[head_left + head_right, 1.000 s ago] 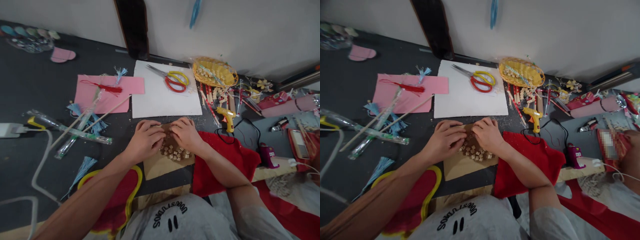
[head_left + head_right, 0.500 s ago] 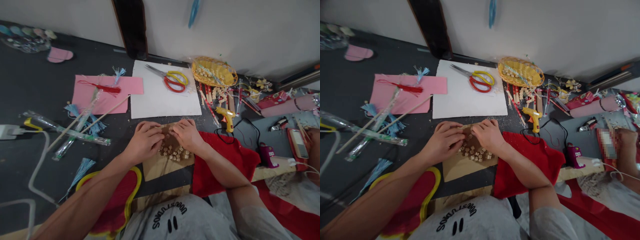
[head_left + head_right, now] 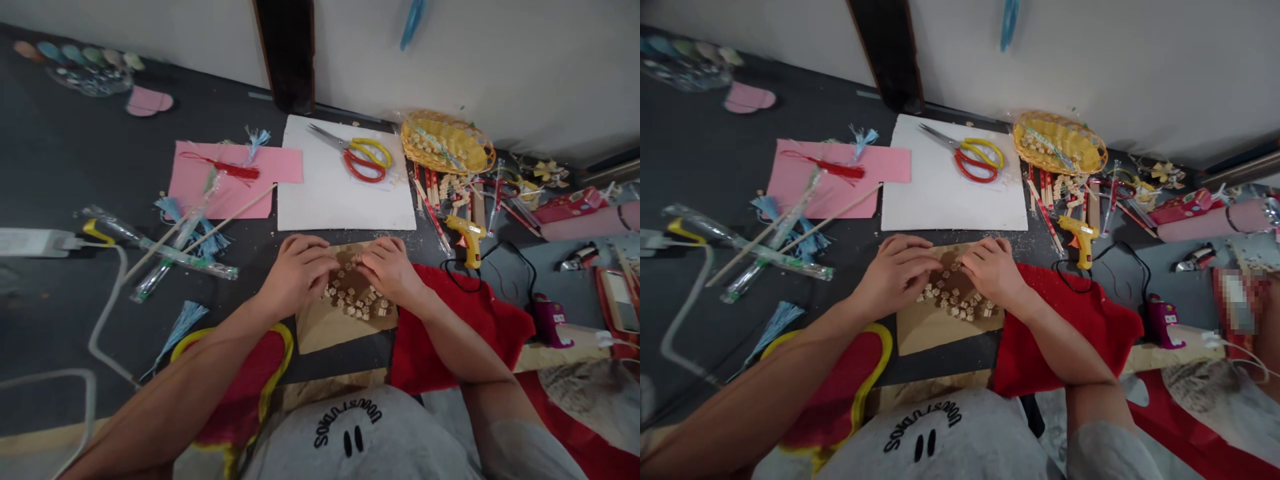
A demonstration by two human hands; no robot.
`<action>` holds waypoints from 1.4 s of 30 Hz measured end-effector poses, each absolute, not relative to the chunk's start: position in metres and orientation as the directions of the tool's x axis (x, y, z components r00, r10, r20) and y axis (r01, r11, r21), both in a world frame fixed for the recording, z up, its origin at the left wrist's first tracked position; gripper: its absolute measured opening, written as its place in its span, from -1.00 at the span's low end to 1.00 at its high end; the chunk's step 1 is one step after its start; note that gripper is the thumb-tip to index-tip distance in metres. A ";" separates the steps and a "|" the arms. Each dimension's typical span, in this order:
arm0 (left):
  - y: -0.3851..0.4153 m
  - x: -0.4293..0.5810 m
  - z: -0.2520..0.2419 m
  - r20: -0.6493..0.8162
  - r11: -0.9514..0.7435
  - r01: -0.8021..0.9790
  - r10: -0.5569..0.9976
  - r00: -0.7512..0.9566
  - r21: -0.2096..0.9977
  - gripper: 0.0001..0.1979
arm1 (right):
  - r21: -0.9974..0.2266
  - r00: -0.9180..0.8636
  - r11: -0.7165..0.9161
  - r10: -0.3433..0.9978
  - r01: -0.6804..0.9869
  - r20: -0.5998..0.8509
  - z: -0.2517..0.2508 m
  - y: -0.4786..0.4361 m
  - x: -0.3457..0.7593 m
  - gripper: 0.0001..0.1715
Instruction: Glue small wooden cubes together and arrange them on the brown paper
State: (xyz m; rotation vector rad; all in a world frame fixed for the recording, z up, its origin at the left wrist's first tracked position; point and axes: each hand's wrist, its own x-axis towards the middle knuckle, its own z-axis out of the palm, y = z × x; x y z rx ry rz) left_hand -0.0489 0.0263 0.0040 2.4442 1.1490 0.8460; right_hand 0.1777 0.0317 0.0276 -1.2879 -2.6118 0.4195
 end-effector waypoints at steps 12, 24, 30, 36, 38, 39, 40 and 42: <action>0.024 -0.049 0.005 0.352 -0.697 0.511 0.705 0.615 0.503 -0.73 | -0.309 -0.611 0.593 0.790 0.743 0.048 0.026 0.031 0.177 -0.84; 0.026 -0.048 0.008 0.341 -0.600 0.601 0.798 0.498 0.528 -0.73 | -0.270 -0.658 0.644 0.751 0.715 0.050 0.019 0.029 0.177 -0.82; 0.025 -0.046 0.008 0.337 -0.594 0.623 0.804 0.490 0.510 -0.78 | -0.260 -0.666 0.651 0.745 0.713 0.036 0.017 0.029 0.174 -0.82; 0.025 -0.047 0.006 0.343 -0.601 0.615 0.798 0.496 0.511 -0.77 | -0.262 -0.661 0.646 0.750 0.717 0.037 0.021 0.029 0.175 -0.80; 0.025 -0.047 0.005 0.353 -0.621 0.600 0.782 0.513 0.504 -0.78 | -0.259 -0.667 0.652 0.744 0.713 0.037 0.020 0.028 0.175 -0.80; 0.025 -0.047 0.005 0.360 -0.634 0.591 0.772 0.524 0.498 -0.78 | -0.255 -0.670 0.655 0.742 0.711 0.037 0.020 0.028 0.175 -0.80; 0.024 -0.047 0.005 0.365 -0.648 0.583 0.760 0.538 0.490 -0.78 | -0.251 -0.672 0.658 0.740 0.710 0.037 0.020 0.028 0.175 -0.80; 0.024 -0.047 0.004 0.366 -0.674 0.571 0.736 0.569 0.468 -0.78 | -0.244 -0.672 0.659 0.740 0.712 0.038 0.019 0.028 0.174 -0.81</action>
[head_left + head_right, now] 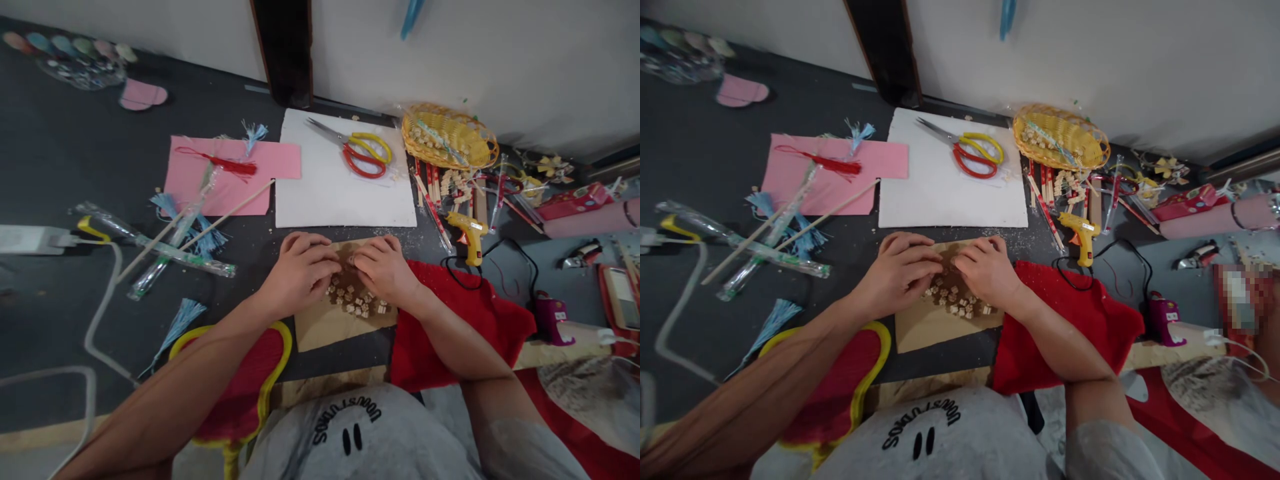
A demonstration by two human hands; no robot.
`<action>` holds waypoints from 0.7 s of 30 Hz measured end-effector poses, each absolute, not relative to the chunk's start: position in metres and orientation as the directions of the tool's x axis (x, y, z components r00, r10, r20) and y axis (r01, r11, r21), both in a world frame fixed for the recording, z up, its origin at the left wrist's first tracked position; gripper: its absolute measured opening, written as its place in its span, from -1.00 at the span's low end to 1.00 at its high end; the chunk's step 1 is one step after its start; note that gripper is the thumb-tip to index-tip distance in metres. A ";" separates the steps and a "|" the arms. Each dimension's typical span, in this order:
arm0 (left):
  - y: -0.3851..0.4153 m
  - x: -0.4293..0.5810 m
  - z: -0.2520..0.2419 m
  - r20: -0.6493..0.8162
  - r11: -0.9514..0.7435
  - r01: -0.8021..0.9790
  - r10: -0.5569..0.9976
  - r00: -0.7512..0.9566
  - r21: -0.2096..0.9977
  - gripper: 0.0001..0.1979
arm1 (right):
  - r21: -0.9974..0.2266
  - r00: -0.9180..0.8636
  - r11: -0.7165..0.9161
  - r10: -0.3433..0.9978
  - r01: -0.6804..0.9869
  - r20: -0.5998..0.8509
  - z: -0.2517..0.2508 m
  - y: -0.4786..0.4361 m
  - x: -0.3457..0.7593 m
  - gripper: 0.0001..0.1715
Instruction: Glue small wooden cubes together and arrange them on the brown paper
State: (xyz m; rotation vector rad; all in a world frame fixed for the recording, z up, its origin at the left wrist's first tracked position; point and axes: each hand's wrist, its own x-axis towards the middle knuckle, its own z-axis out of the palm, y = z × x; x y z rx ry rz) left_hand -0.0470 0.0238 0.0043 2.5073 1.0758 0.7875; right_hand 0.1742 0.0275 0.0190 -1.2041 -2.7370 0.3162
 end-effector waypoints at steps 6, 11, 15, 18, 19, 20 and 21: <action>0.022 -0.046 0.004 0.369 -0.709 0.572 0.704 0.607 0.412 -0.83 | -0.254 -0.672 0.665 0.737 0.702 0.071 0.022 0.028 0.177 -0.84; 0.021 -0.046 0.006 0.385 -0.717 0.579 0.697 0.605 0.389 -0.83 | -0.245 -0.649 0.650 0.755 0.719 0.097 0.028 0.031 0.184 -0.81; 0.020 -0.045 0.007 0.379 -0.720 0.594 0.694 0.613 0.358 -0.84 | -0.236 -0.647 0.646 0.758 0.726 0.084 0.027 0.031 0.185 -0.85; 0.020 -0.045 0.007 0.367 -0.724 0.598 0.689 0.624 0.343 -0.85 | -0.240 -0.649 0.646 0.757 0.725 0.074 0.024 0.030 0.183 -0.85; 0.020 -0.045 0.007 0.365 -0.726 0.598 0.688 0.628 0.340 -0.85 | -0.241 -0.648 0.644 0.758 0.726 0.074 0.022 0.030 0.183 -0.85; 0.020 -0.045 0.007 0.364 -0.727 0.597 0.687 0.630 0.339 -0.85 | -0.242 -0.645 0.642 0.760 0.727 0.077 0.021 0.030 0.182 -0.84; 0.020 -0.045 0.006 0.363 -0.727 0.597 0.687 0.629 0.340 -0.85 | -0.243 -0.643 0.641 0.761 0.728 0.082 0.020 0.030 0.182 -0.83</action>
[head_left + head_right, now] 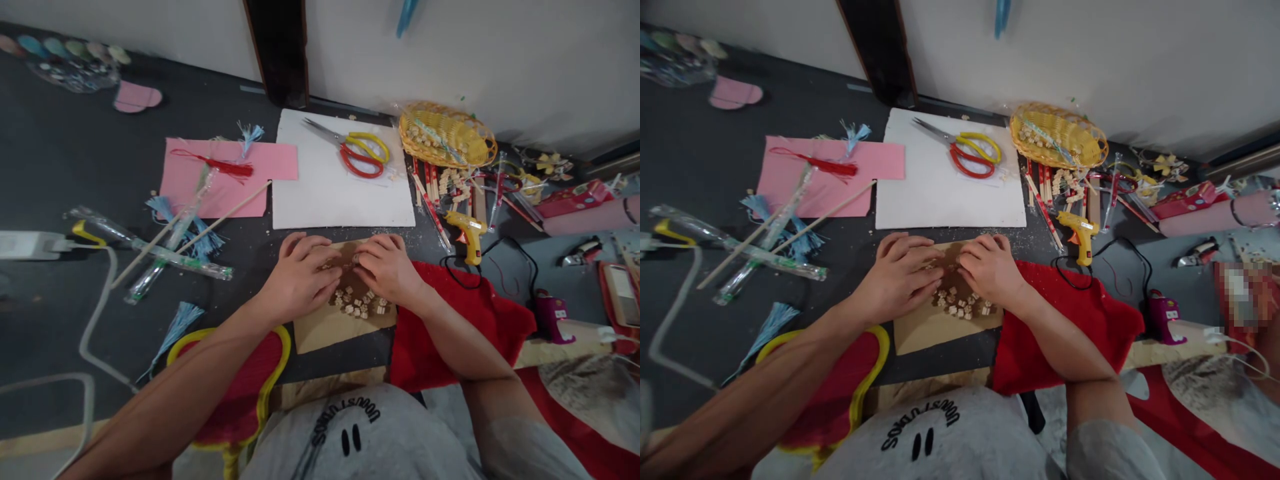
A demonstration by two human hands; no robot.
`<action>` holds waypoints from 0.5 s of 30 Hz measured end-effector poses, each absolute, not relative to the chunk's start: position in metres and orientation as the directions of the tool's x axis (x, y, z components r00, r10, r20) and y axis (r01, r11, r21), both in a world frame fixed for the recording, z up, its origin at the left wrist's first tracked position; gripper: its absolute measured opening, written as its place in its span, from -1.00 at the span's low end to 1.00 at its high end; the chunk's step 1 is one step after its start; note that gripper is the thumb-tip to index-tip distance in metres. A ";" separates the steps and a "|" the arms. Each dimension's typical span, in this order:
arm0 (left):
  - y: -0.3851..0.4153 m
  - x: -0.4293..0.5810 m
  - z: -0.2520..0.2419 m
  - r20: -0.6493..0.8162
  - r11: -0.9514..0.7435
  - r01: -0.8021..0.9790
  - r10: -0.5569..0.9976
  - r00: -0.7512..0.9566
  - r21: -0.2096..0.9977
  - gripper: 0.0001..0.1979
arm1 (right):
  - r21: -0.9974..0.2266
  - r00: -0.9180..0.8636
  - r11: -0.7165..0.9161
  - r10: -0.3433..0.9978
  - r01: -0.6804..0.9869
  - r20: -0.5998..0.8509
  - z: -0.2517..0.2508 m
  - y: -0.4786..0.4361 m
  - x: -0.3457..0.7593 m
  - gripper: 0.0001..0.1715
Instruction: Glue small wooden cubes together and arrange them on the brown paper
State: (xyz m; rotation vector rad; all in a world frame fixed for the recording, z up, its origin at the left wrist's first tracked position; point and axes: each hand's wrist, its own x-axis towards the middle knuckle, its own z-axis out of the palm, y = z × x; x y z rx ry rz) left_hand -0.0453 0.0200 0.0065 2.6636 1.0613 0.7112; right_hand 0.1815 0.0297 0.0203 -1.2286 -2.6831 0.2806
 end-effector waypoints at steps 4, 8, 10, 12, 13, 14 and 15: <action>0.020 -0.046 0.005 0.359 -0.723 0.597 0.691 0.627 0.349 -0.85 | -0.246 -0.635 0.638 0.766 0.730 0.099 0.018 0.030 0.181 -0.81; 0.020 -0.046 0.005 0.356 -0.720 0.601 0.694 0.626 0.347 -0.84 | -0.251 -0.636 0.638 0.765 0.728 0.099 0.016 0.031 0.181 -0.81; 0.020 -0.046 0.005 0.358 -0.723 0.600 0.691 0.628 0.344 -0.84 | -0.252 -0.637 0.637 0.766 0.729 0.093 0.016 0.031 0.181 -0.82; 0.020 -0.045 0.005 0.352 -0.724 0.600 0.690 0.632 0.340 -0.83 | -0.256 -0.633 0.632 0.769 0.732 0.089 0.015 0.031 0.181 -0.82; 0.020 -0.045 0.006 0.350 -0.724 0.601 0.690 0.634 0.338 -0.82 | -0.258 -0.632 0.630 0.770 0.732 0.088 0.015 0.031 0.181 -0.82; 0.019 -0.045 0.006 0.350 -0.724 0.602 0.690 0.634 0.336 -0.82 | -0.261 -0.631 0.630 0.770 0.732 0.088 0.014 0.030 0.180 -0.82; 0.019 -0.044 0.006 0.351 -0.724 0.604 0.690 0.633 0.333 -0.82 | -0.264 -0.632 0.630 0.770 0.731 0.088 0.014 0.030 0.180 -0.82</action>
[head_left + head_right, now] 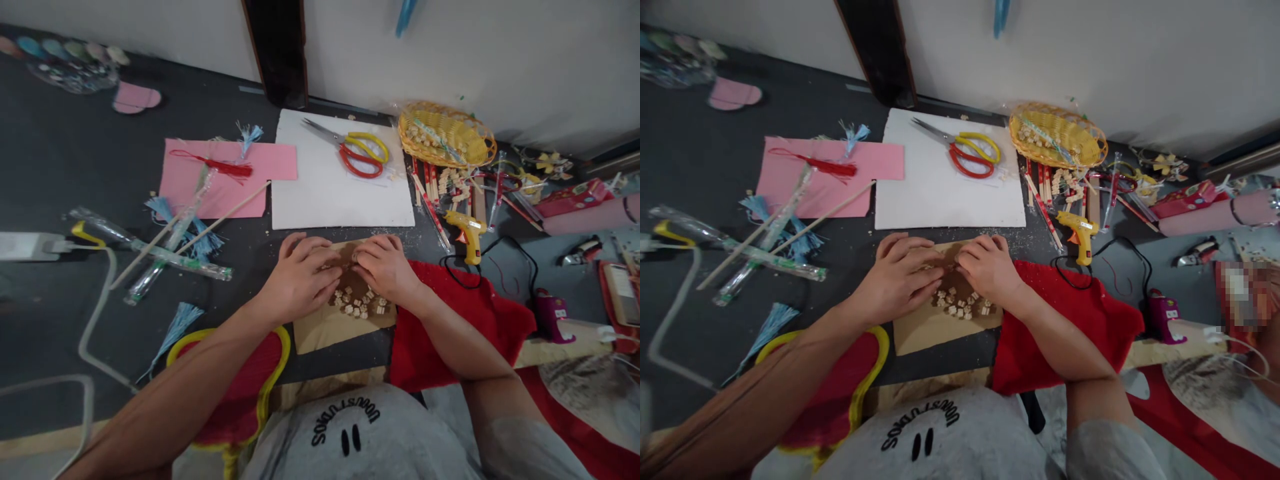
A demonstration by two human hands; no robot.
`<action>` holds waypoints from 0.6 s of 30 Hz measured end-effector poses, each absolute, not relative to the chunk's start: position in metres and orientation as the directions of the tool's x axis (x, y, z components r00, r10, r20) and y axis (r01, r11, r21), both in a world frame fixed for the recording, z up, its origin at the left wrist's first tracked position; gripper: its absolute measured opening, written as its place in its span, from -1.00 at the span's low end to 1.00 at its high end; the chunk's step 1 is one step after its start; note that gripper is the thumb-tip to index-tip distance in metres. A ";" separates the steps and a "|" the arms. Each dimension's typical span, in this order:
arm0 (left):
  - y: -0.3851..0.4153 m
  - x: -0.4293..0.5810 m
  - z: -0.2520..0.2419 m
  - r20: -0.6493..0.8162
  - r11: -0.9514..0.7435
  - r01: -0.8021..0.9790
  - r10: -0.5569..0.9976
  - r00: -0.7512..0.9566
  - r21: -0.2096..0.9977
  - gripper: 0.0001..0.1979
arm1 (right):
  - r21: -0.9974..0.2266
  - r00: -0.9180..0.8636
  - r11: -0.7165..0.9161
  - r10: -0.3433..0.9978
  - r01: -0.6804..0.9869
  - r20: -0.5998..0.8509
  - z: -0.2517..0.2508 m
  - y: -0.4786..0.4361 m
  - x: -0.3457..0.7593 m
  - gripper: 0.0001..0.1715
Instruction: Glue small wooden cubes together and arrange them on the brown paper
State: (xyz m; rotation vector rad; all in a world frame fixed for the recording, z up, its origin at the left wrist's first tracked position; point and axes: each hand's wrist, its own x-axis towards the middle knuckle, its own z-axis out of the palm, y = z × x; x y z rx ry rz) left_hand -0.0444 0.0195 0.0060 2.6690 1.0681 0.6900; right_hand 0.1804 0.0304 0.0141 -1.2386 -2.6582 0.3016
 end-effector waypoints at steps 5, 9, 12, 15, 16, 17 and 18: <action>0.019 -0.044 0.006 0.358 -0.724 0.602 0.690 0.629 0.337 -0.82 | -0.266 -0.631 0.627 0.771 0.732 0.082 0.016 0.030 0.181 -0.81; 0.019 -0.044 0.005 0.386 -0.729 0.591 0.684 0.619 0.346 -0.84 | -0.262 -0.632 0.629 0.770 0.732 0.081 0.021 0.031 0.183 -0.80; 0.019 -0.044 0.005 0.394 -0.733 0.583 0.680 0.618 0.350 -0.85 | -0.250 -0.617 0.617 0.782 0.746 0.086 0.026 0.033 0.187 -0.79; 0.018 -0.044 0.005 0.380 -0.737 0.583 0.676 0.631 0.343 -0.82 | -0.230 -0.612 0.610 0.788 0.759 0.071 0.031 0.034 0.191 -0.81; 0.018 -0.044 0.006 0.376 -0.740 0.580 0.672 0.638 0.340 -0.82 | -0.223 -0.616 0.612 0.785 0.758 0.059 0.032 0.034 0.192 -0.82; 0.018 -0.044 0.006 0.370 -0.744 0.577 0.668 0.645 0.337 -0.82 | -0.217 -0.622 0.615 0.782 0.758 0.046 0.033 0.034 0.193 -0.83; 0.017 -0.044 0.007 0.366 -0.747 0.574 0.665 0.651 0.335 -0.82 | -0.212 -0.626 0.618 0.779 0.757 0.035 0.033 0.034 0.193 -0.85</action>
